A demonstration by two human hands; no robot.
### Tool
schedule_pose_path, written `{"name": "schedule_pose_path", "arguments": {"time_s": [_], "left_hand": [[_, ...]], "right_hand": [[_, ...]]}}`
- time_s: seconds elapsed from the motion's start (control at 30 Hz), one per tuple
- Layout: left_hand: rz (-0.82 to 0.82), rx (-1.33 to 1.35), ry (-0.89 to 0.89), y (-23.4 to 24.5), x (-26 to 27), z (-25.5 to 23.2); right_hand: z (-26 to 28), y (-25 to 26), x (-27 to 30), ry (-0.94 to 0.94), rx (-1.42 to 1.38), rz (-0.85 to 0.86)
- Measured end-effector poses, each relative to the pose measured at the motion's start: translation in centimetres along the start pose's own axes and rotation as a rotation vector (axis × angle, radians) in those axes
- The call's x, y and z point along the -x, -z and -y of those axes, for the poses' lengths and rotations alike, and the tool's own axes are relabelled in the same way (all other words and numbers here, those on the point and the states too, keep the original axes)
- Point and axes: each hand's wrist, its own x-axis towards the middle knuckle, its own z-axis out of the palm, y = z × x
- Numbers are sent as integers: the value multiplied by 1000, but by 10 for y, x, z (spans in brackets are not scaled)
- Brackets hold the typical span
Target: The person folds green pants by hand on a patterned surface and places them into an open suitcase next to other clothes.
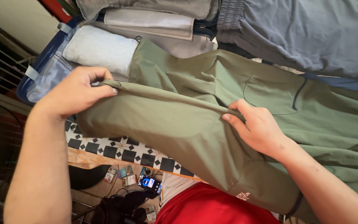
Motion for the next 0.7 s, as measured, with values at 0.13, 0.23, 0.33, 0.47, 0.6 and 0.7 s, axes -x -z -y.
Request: {"name": "schedule_pose_path", "arguments": {"time_s": [0.13, 0.23, 0.33, 0.47, 0.6, 0.7], "left_hand": [[-8, 34, -58, 2, -7, 18], [-187, 170, -194, 19, -11, 30], [-440, 232, -322, 22, -24, 36], [-558, -315, -287, 1, -40, 33], [-424, -479, -102, -12, -41, 25], [-562, -400, -223, 4, -43, 18]], "right_hand": [[-4, 7, 8, -123, -19, 39], [-11, 9, 10, 47, -86, -123], [-14, 5, 7, 130, -62, -242], [-11, -7, 1, 136, 106, -118], [-14, -8, 3, 59, 77, -93], [-23, -1, 3, 10, 63, -137]]}}
